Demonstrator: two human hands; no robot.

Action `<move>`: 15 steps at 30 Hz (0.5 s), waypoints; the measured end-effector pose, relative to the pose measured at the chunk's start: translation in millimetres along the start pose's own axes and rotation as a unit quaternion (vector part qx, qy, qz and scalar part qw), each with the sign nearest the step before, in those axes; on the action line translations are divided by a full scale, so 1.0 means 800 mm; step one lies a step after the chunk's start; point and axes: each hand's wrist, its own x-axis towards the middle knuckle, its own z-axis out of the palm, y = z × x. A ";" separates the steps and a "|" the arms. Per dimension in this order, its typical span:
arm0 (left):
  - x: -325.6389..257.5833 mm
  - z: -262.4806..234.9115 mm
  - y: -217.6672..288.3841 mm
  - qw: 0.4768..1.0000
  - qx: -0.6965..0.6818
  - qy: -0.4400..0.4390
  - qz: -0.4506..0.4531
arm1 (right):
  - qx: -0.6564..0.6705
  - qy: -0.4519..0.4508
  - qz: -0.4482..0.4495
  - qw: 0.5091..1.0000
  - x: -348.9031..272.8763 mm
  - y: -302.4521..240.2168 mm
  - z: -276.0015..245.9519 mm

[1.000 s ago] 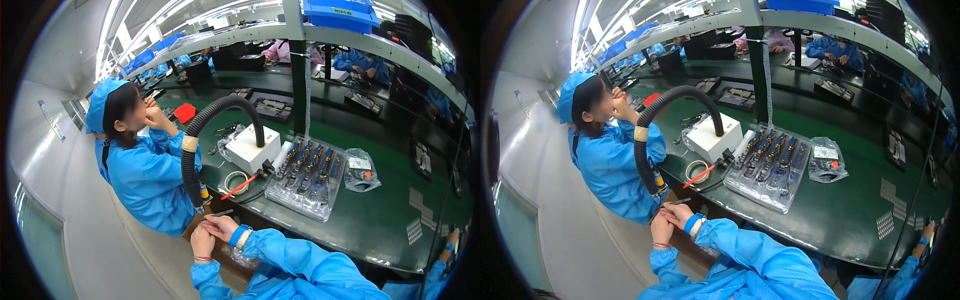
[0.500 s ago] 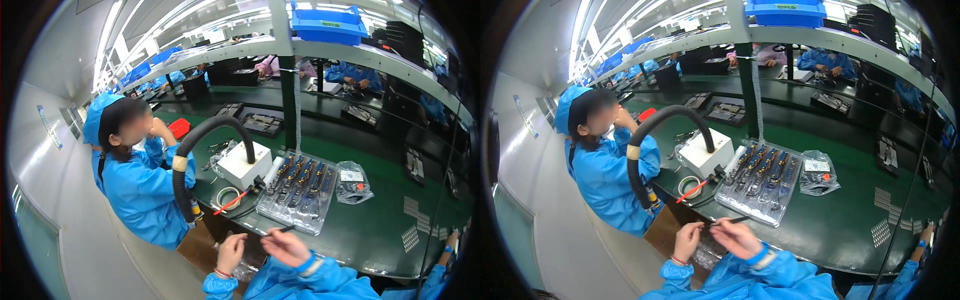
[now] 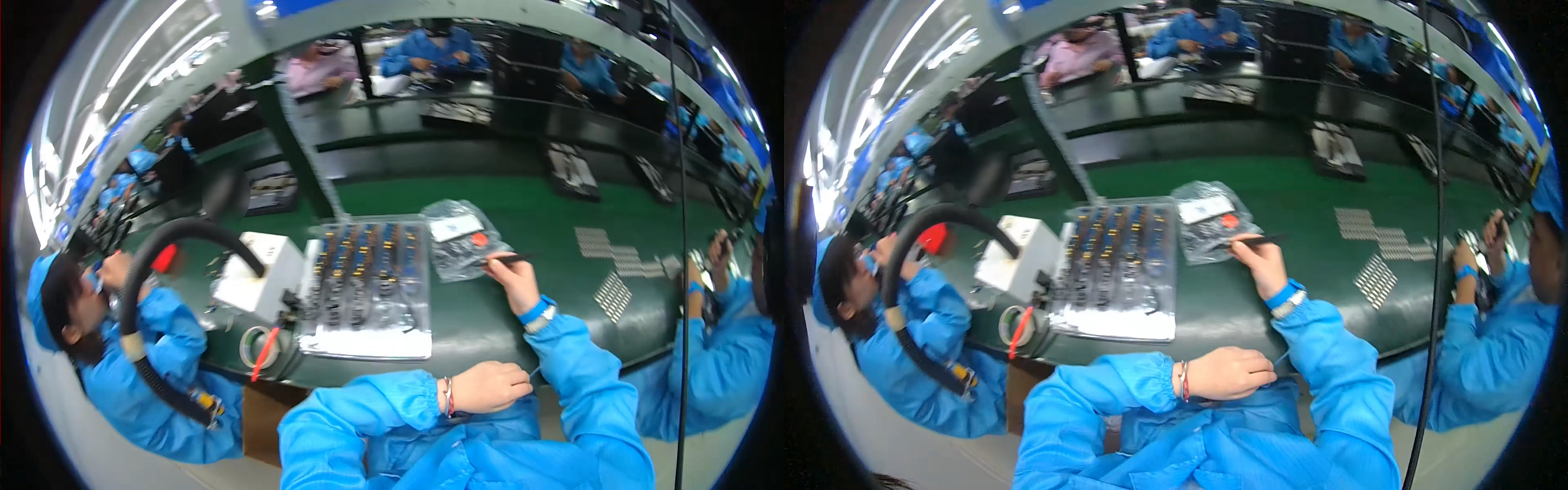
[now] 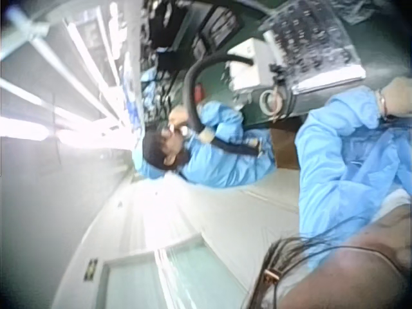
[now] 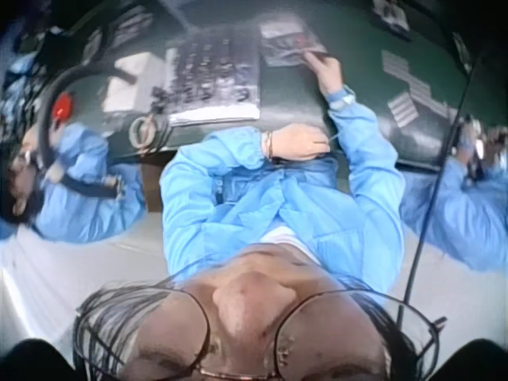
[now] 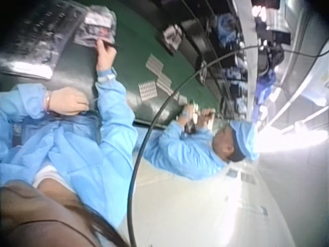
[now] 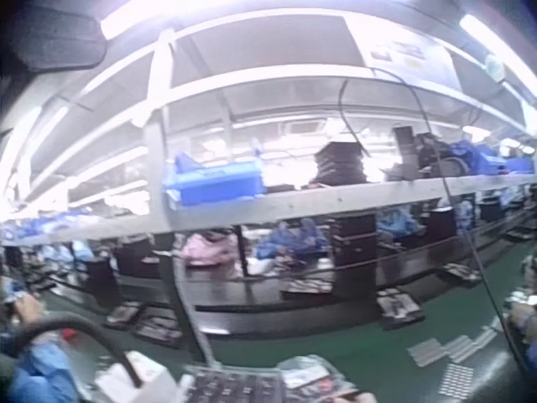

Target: The person assembles electronic components on a workbench, using tweezers to place small parts onto a circuit board. They handle a black rectangular device, aligning and securing internal components. The person also uses a blue bin to retrieve or store items during the process.

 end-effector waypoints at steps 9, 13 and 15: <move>0.009 0.033 -0.035 0.998 -0.040 -0.044 0.008 | -0.047 0.005 -0.001 0.999 -0.006 0.005 0.007; 0.002 0.032 -0.041 0.995 -0.068 -0.068 0.020 | -0.072 0.013 -0.001 0.997 -0.012 -0.001 0.019; 0.001 0.037 -0.042 0.996 -0.067 -0.059 0.031 | -0.061 0.023 0.007 0.998 -0.012 0.001 0.012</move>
